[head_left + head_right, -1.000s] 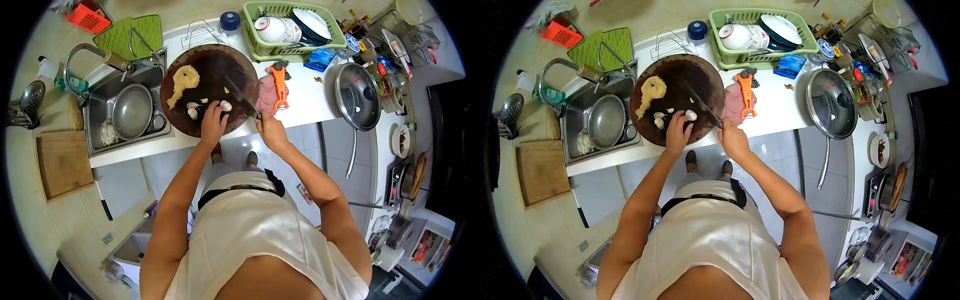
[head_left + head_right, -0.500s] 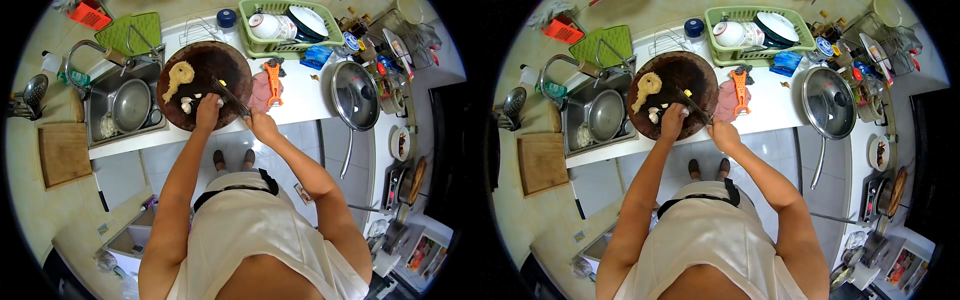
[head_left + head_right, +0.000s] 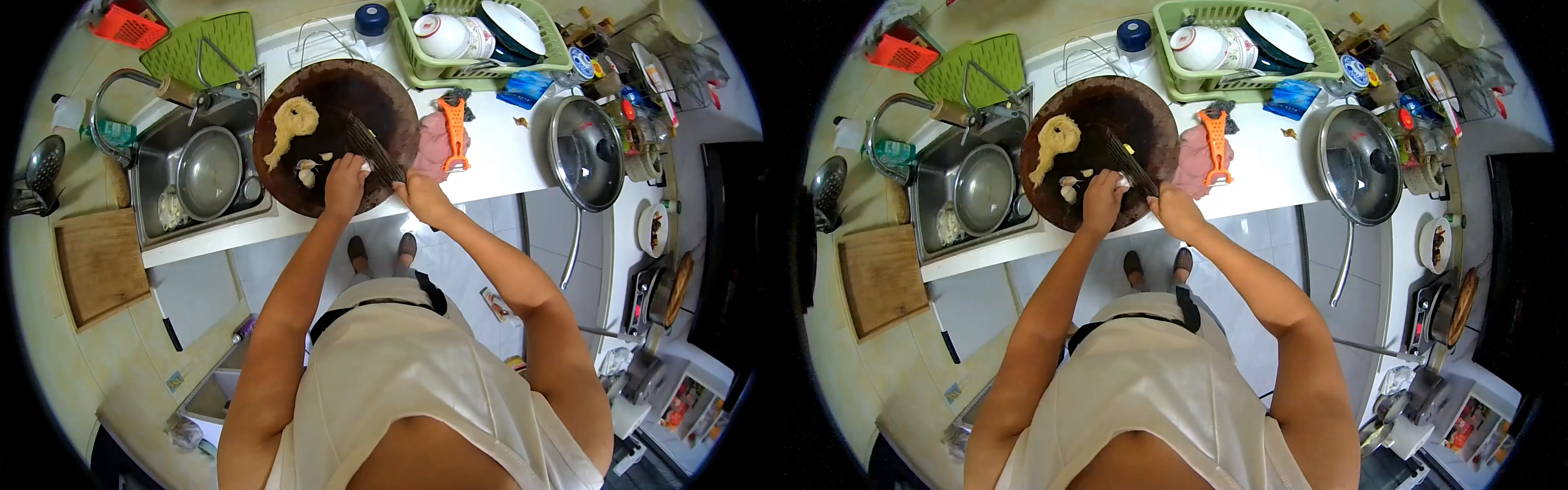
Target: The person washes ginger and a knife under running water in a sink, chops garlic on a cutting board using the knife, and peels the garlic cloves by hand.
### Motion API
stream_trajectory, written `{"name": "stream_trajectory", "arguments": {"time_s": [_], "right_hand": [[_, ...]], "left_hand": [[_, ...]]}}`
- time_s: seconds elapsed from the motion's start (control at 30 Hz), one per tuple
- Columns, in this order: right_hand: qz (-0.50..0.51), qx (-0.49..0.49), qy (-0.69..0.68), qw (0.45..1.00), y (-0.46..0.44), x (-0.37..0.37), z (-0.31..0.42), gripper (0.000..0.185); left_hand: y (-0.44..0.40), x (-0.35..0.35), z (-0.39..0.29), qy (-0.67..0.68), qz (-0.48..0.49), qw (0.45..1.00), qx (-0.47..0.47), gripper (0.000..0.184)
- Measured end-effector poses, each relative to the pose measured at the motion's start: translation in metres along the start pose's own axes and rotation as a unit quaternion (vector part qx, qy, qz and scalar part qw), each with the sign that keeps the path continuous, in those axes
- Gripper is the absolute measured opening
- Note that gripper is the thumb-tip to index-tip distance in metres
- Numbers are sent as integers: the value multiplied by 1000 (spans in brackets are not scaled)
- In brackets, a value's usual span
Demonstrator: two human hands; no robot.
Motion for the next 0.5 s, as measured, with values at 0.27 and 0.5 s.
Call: {"name": "stream_trajectory", "arguments": {"time_s": [0.27,0.5], "right_hand": [[-38,58,22,997,-21,29,8,33],[-91,40,35,994,-31,36,20,29]], "left_hand": [[2,4,3,8,-23,1000,-4,24],[2,4,5,22,-28,999,-8,36]]}}
Point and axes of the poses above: each hand's wrist, its own y-axis away from the middle knuckle, its own x-axis out of the palm, z = x × y, the point moved 5 cm from there along -y, towards the middle knuckle, and after that the axes turned 10 degrees about z, right-handed, at the moved point
